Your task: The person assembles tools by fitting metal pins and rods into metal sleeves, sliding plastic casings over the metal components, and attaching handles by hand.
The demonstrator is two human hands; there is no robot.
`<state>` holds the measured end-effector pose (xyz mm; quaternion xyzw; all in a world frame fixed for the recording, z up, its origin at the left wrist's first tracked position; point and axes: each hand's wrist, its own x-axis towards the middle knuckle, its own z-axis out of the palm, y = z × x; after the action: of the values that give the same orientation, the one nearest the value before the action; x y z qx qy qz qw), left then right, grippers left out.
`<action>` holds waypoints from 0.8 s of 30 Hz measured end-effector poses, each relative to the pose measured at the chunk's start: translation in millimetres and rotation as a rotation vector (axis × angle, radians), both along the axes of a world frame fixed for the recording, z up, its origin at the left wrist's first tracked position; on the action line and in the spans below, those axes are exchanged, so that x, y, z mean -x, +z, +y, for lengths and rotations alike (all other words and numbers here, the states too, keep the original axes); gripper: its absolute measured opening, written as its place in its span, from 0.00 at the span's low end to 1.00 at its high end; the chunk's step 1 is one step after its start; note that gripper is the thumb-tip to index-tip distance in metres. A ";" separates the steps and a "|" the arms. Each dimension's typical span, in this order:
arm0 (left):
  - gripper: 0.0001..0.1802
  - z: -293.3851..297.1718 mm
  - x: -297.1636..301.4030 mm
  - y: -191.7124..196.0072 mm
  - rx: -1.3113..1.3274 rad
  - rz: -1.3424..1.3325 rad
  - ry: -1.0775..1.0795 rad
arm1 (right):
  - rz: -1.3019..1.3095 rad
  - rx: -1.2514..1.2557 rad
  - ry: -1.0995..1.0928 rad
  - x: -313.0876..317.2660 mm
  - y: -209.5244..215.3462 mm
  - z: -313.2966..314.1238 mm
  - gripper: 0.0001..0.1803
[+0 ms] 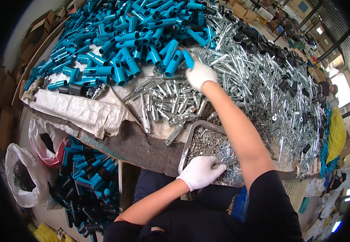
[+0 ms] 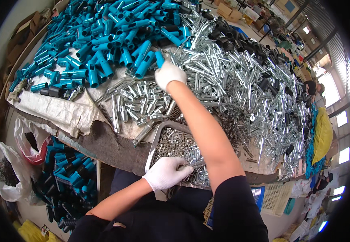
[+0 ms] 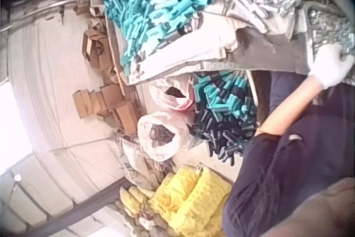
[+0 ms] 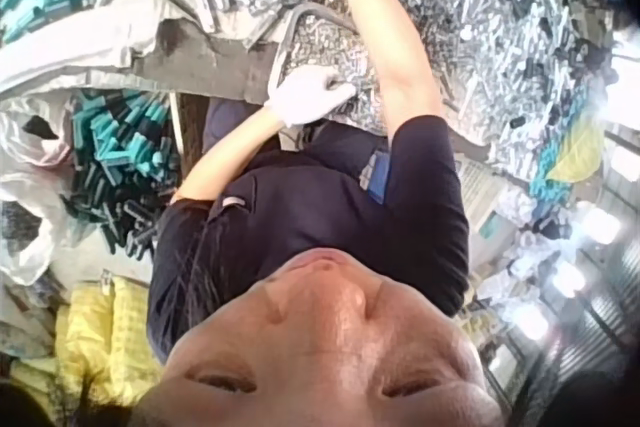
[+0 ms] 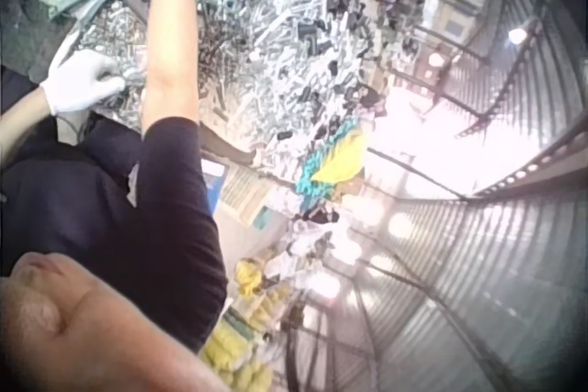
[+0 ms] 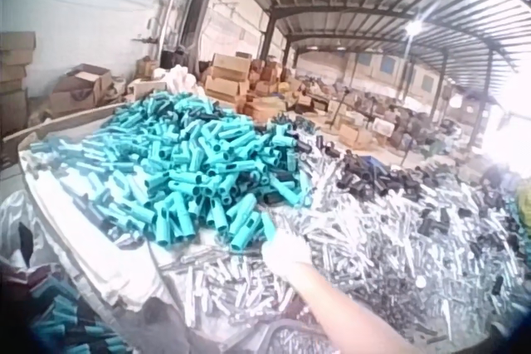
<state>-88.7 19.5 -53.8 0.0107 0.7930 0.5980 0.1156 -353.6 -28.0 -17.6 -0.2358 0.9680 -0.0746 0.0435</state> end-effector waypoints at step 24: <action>0.11 -3.8 -33.5 60.4 -0.093 -0.271 -0.111 | -0.563 1.445 -0.568 -257.1 25.7 320.6 0.11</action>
<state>-55.2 15.7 6.6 -0.0208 0.7398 0.6228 0.2539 -96.5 292.7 8.1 0.0757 0.6571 -0.7431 0.1017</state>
